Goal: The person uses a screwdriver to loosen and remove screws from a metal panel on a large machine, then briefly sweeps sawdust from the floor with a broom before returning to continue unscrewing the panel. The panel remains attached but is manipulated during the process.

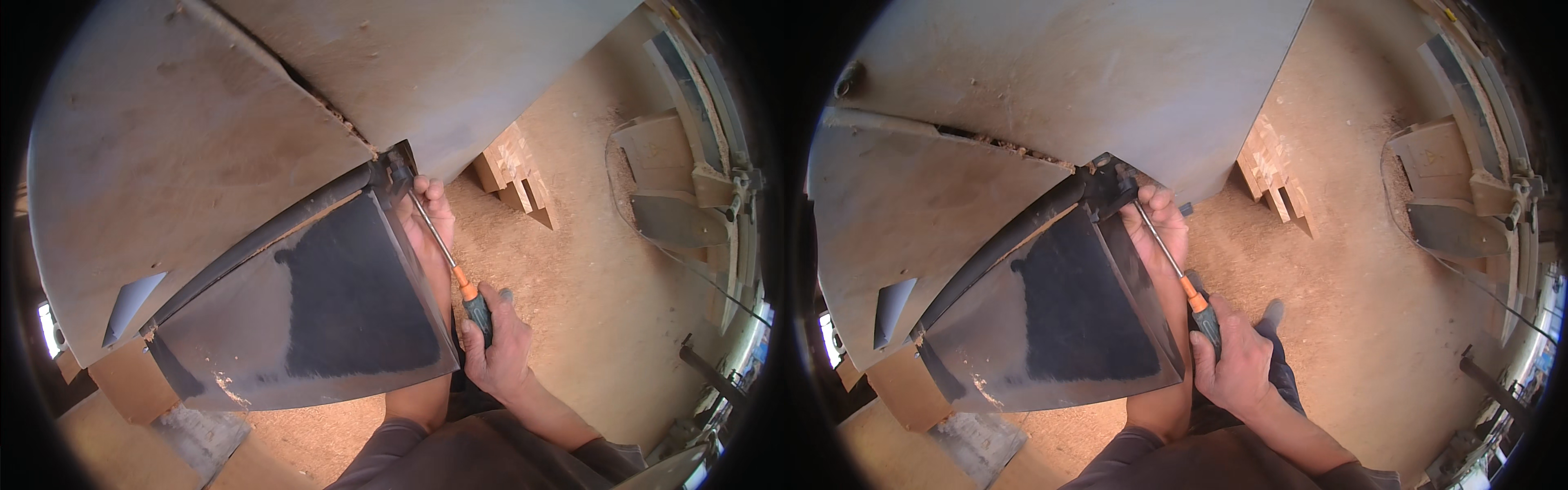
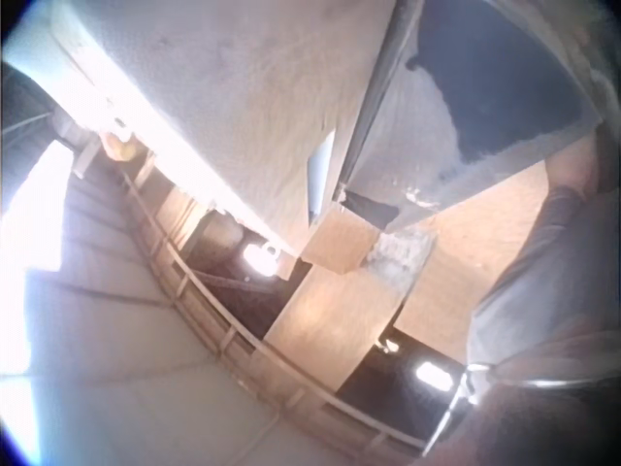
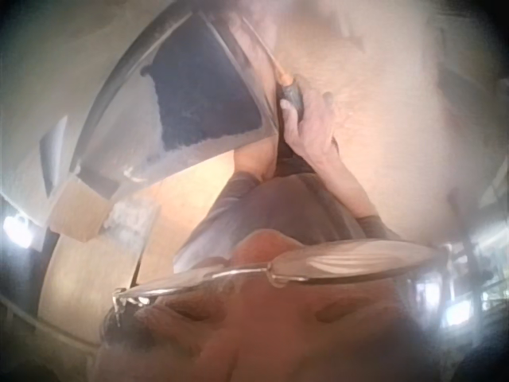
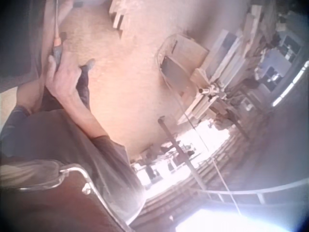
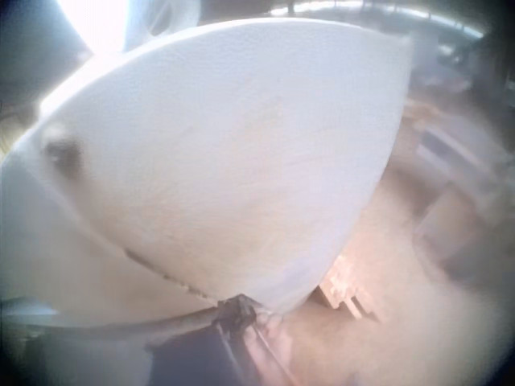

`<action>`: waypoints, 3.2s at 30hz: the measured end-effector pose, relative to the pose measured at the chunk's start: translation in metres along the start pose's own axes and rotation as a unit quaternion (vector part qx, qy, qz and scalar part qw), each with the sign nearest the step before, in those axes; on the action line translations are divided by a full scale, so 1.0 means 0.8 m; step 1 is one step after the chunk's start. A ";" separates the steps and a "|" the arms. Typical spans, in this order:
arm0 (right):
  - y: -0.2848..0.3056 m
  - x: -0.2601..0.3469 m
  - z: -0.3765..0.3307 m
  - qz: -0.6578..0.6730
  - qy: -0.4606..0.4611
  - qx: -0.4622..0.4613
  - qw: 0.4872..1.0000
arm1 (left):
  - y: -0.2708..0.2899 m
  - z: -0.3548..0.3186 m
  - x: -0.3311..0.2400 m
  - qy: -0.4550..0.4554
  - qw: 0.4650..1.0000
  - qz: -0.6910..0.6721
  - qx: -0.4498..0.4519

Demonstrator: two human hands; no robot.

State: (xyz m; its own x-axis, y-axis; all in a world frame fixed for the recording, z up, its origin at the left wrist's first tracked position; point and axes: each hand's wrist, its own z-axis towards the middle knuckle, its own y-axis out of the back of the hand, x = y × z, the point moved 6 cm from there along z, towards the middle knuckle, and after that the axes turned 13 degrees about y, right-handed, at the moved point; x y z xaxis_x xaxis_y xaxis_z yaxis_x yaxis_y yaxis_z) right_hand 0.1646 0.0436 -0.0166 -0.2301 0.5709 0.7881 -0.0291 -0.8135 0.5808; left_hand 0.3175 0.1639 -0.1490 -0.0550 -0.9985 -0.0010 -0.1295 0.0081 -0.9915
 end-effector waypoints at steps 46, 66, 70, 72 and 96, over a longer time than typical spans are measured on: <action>-0.023 -0.028 -0.035 0.461 -0.262 -0.017 0.848 | -0.008 -0.001 -0.001 0.119 0.986 -0.091 0.067; -0.062 -0.036 -0.046 0.756 -0.375 -0.031 0.535 | -0.031 -0.038 0.017 0.180 0.975 0.019 0.131; -0.043 -0.033 -0.039 0.541 -0.304 -0.005 0.784 | -0.026 -0.038 0.015 0.161 0.980 0.010 0.120; -0.053 -0.034 -0.043 0.618 -0.307 0.001 0.724 | -0.025 -0.037 0.014 0.156 0.983 -0.003 0.101; -0.065 -0.056 -0.045 0.818 -0.352 0.020 0.454 | -0.043 -0.010 0.025 0.215 0.953 -0.150 0.150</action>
State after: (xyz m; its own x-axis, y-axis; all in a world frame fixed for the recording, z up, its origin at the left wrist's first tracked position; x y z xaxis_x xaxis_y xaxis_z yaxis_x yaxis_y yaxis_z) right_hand 0.1414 0.0562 -0.0895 0.4572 -0.8887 0.0336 -0.3588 -0.2189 -0.9074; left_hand 0.3128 0.1443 -0.1139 -0.4685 -0.8388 0.2772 0.0824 -0.3539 -0.9317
